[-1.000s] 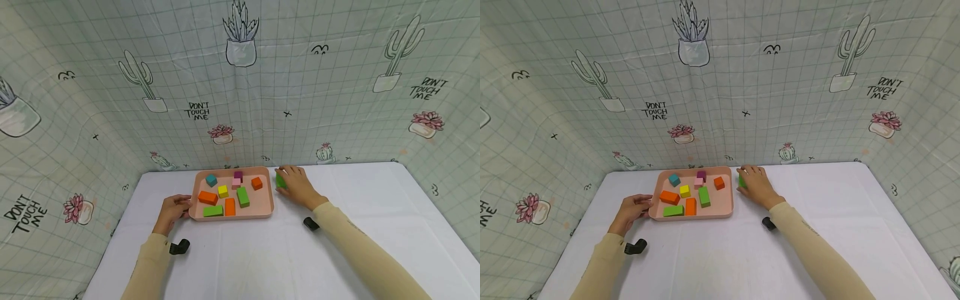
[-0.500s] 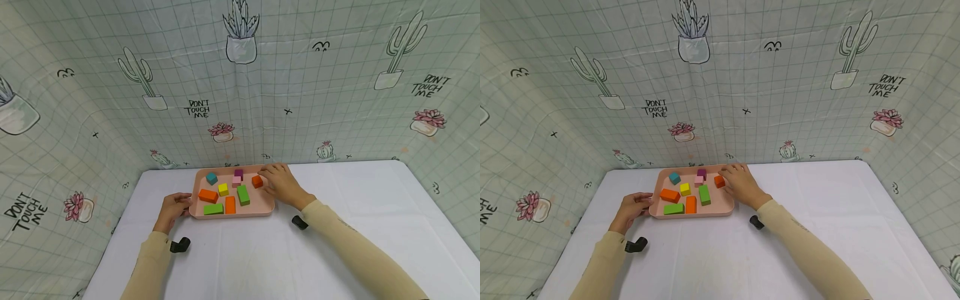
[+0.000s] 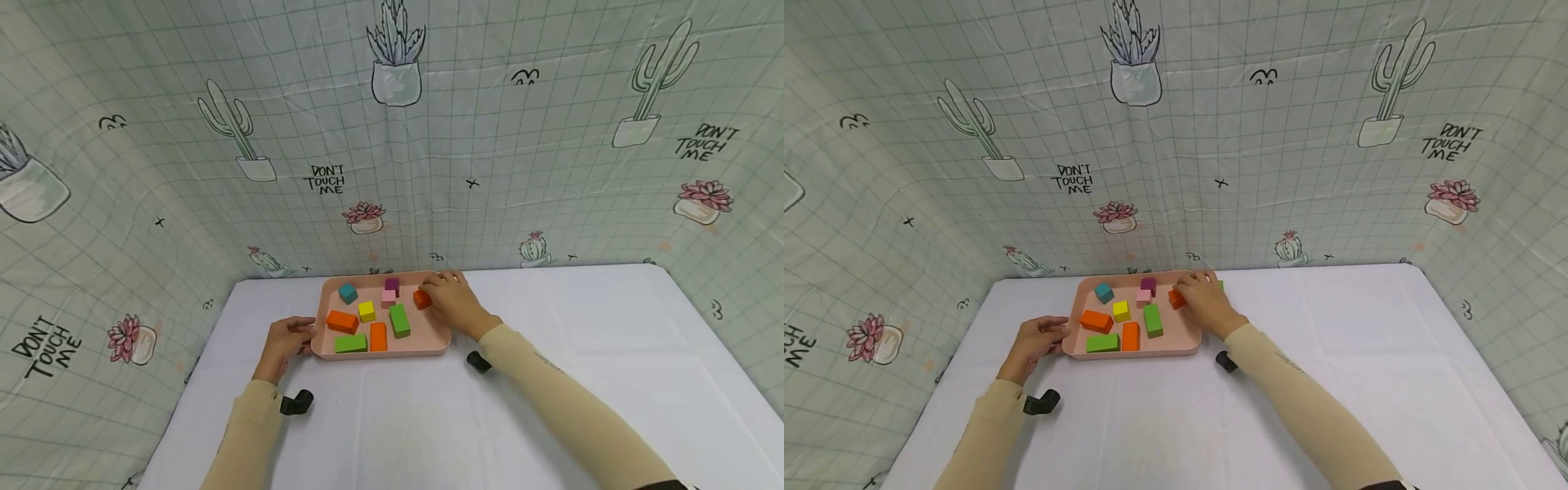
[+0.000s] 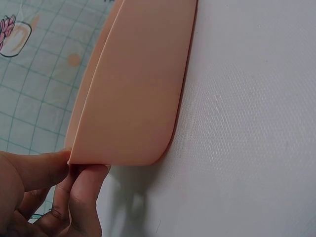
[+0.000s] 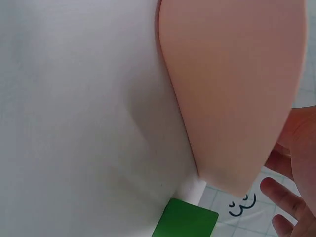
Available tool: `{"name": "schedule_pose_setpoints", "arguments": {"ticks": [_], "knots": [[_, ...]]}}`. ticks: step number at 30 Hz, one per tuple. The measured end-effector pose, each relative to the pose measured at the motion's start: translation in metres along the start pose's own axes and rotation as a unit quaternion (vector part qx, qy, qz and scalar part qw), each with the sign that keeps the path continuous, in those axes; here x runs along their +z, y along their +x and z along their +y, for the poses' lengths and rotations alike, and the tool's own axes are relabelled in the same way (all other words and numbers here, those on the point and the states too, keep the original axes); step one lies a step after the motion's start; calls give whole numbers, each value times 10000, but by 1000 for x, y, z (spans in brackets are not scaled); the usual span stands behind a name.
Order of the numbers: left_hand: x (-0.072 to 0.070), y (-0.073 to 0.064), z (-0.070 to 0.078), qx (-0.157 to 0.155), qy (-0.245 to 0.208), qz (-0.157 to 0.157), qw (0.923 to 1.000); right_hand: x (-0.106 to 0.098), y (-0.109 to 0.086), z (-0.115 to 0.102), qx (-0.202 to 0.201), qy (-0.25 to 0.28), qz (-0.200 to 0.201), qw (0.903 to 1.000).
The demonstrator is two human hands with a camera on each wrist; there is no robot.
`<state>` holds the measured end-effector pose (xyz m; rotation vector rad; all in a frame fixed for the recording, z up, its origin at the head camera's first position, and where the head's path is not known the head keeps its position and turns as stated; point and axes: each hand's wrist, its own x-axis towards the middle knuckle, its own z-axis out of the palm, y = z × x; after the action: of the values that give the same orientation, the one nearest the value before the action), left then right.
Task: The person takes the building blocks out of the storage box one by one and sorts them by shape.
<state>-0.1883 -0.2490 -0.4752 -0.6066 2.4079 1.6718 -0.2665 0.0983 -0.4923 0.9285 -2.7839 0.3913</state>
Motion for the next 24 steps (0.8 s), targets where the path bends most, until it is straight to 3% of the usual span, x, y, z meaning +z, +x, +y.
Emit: {"name": "schedule_pose_setpoints", "arguments": {"ticks": [17,24], "knots": [[2,2,0,-35,10,71,10000,1,3,-5,23,46,-64,10000],[0,0,0,-4,-42,54,10000,-5,-3,-9,-18,152,304,9994]]}}
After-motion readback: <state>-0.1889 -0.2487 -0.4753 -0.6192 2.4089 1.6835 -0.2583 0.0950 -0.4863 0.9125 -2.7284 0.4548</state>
